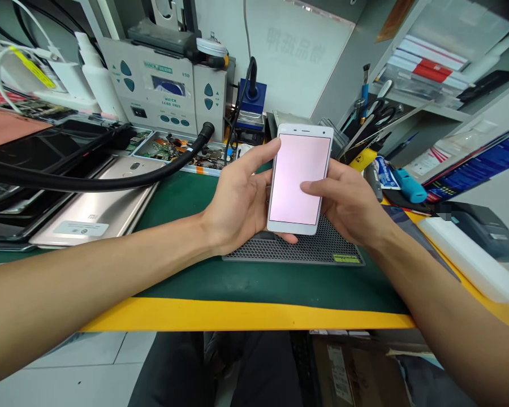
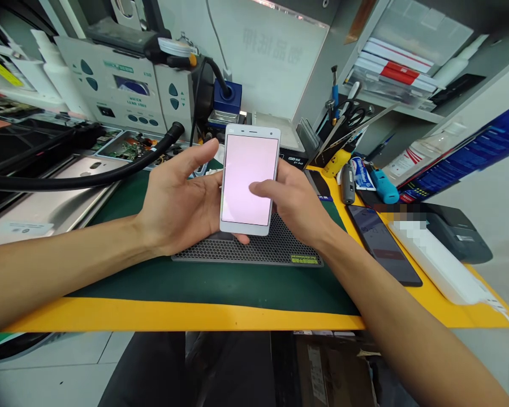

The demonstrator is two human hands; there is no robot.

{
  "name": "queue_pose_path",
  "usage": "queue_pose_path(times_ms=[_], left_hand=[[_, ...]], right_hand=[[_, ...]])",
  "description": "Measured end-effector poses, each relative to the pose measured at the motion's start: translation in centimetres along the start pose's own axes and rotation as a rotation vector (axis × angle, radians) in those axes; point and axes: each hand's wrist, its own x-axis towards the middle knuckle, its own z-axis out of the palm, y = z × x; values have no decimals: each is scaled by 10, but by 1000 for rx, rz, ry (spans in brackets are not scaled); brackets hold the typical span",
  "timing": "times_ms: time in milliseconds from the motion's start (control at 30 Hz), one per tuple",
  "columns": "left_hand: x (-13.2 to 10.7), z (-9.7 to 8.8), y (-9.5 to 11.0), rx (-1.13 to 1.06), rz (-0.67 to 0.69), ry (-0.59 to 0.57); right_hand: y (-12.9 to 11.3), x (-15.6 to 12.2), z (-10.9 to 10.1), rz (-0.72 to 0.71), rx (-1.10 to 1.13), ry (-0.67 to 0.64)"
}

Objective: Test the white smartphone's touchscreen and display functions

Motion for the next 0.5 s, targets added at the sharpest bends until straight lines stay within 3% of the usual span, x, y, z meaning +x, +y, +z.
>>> queue_pose_path(times_ms=[133, 500], left_hand=[[-1, 0, 1, -6, -5, 5], [0, -1, -3, -32, -12, 3]], right_hand=[[-1, -1, 1, -1, -86, -9], [-7, -1, 2, 36, 67, -40]])
